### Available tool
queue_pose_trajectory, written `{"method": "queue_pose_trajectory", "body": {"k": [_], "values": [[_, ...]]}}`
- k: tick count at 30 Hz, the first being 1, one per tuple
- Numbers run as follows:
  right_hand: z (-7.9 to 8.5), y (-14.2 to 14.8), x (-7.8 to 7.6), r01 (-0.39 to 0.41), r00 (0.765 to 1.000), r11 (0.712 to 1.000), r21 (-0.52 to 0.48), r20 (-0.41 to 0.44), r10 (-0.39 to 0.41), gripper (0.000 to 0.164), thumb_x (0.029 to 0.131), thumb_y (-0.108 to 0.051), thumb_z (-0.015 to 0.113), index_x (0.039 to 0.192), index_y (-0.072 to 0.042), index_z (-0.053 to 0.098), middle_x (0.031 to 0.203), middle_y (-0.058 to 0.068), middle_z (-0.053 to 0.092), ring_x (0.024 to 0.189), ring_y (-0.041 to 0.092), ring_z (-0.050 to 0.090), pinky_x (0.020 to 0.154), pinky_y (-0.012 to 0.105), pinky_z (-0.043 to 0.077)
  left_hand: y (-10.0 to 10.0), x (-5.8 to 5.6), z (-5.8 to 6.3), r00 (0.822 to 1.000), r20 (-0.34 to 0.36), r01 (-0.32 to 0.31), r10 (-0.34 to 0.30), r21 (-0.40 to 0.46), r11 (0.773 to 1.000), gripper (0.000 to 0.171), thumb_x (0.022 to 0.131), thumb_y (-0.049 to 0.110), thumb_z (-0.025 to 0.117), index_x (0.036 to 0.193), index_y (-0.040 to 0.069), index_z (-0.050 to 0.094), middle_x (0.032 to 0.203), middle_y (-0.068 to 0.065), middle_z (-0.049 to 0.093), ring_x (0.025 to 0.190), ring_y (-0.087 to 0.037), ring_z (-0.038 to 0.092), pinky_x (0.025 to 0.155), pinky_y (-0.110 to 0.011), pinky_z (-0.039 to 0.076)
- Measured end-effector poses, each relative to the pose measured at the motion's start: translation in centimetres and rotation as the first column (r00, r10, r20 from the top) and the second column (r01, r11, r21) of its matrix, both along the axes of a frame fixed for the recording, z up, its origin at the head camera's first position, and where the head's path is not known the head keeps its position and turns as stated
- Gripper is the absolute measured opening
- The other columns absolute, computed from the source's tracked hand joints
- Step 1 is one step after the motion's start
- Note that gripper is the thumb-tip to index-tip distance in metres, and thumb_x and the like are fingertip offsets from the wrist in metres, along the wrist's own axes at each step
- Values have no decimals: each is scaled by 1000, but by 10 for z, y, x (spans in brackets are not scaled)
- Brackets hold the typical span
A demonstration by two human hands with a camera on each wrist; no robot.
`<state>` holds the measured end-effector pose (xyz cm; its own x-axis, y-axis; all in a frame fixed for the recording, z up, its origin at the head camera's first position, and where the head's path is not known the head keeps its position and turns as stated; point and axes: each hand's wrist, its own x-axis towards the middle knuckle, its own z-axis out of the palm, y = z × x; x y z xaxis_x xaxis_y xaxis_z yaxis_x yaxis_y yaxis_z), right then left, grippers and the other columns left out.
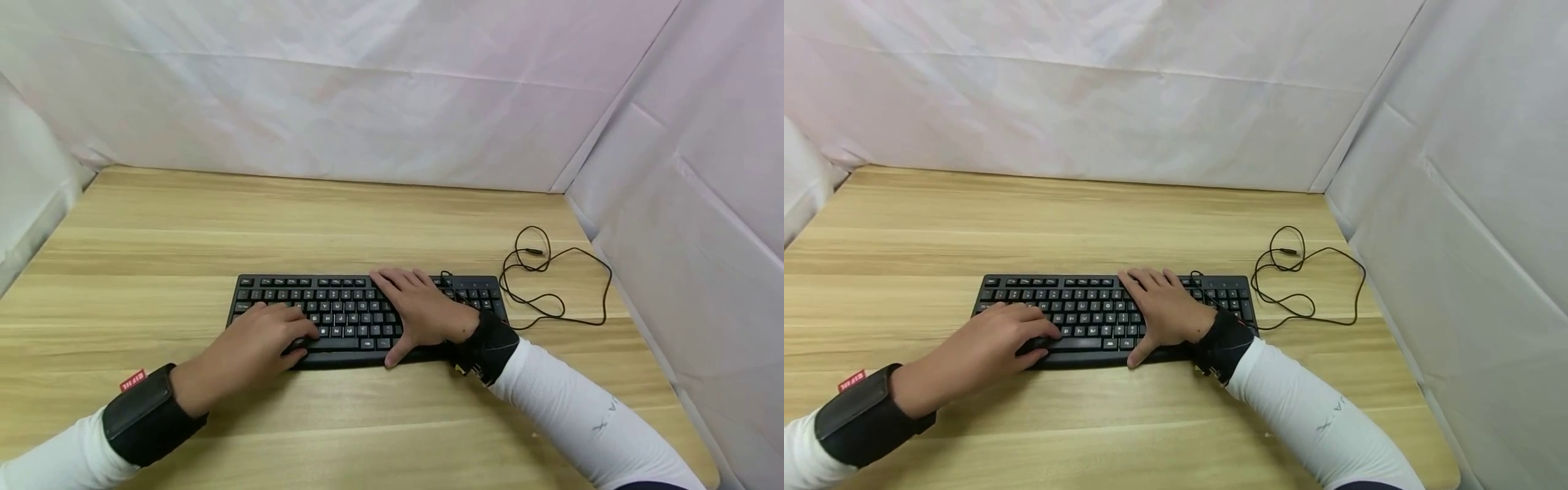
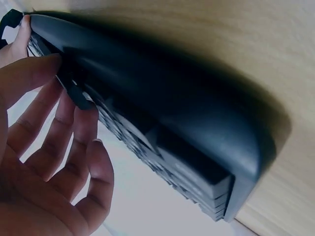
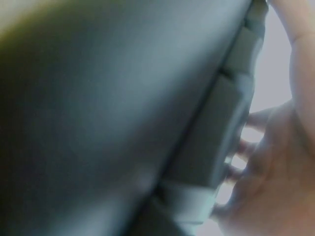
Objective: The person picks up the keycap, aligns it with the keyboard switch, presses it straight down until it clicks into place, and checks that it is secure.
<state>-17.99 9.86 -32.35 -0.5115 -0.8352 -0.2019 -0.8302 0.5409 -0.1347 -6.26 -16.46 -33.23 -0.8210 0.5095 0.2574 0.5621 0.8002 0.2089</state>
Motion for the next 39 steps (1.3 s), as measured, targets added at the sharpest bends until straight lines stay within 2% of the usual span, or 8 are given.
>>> {"method": "queue_pose_trajectory", "body": {"k": [4,9,13,18,23,26,31,39], "values": [[0,1,0,4,1000,1000,-2,-5,-4,139,50,-78,68,151,-8,6,154,11,16,137,24,13,110,54,16,8,2,1,998,-67,13,-16,-47,999,26,71,21,79,96,18,72,89,1,67,82,-18,60,68,-42,51],[-1,2,0,5,1000,1000,-3,-1,-5,140,49,-79,68,151,-7,6,154,12,16,137,25,13,110,55,17,20,8,0,990,-126,59,-70,-87,994,20,77,23,75,97,18,73,88,1,67,81,-18,59,63,-39,50],[-1,1,1,2,1000,1000,-7,-5,-2,139,50,-79,68,151,-7,6,154,11,17,137,25,14,110,55,17,23,14,-1,986,-153,51,-67,-110,993,18,79,21,73,96,17,74,87,0,66,81,-19,58,61,-38,49],[-1,1,0,14,1000,1000,-16,7,-13,139,49,-78,69,152,-8,5,154,10,17,137,24,13,110,56,16,24,15,-3,981,-184,42,-65,-127,991,20,79,21,73,97,13,73,86,-3,65,81,-22,58,63,-41,51],[-1,0,2,15,1000,1000,-11,11,-15,139,49,-78,68,152,-8,5,154,10,16,137,23,12,110,55,16,25,16,-6,973,-217,39,-80,-186,982,23,79,23,72,99,11,73,87,-6,66,80,-24,58,67,-41,56],[-1,-1,3,13,1000,1000,-16,11,-12,139,50,-78,69,151,-7,6,154,10,16,137,24,12,110,55,16,25,18,-7,972,-221,27,-75,-213,977,25,80,25,72,99,10,73,88,-7,67,81,-25,59,66,-38,57],[0,0,4,5,1000,1000,-23,-4,-5,138,50,-78,68,151,-7,6,154,11,17,137,24,13,110,55,17,29,24,-9,973,-222,16,-64,-210,978,30,81,29,70,101,7,73,88,-8,67,80,-26,59,62,-37,57],[-2,4,7,-25,1000,999,-43,-11,24,137,52,-78,68,151,-4,8,154,15,17,138,28,13,109,57,18,40,40,-17,981,-195,-41,-7,-240,970,44,82,34,65,111,2,69,94,-13,66,85,-31,57,54,-37,57]]}}
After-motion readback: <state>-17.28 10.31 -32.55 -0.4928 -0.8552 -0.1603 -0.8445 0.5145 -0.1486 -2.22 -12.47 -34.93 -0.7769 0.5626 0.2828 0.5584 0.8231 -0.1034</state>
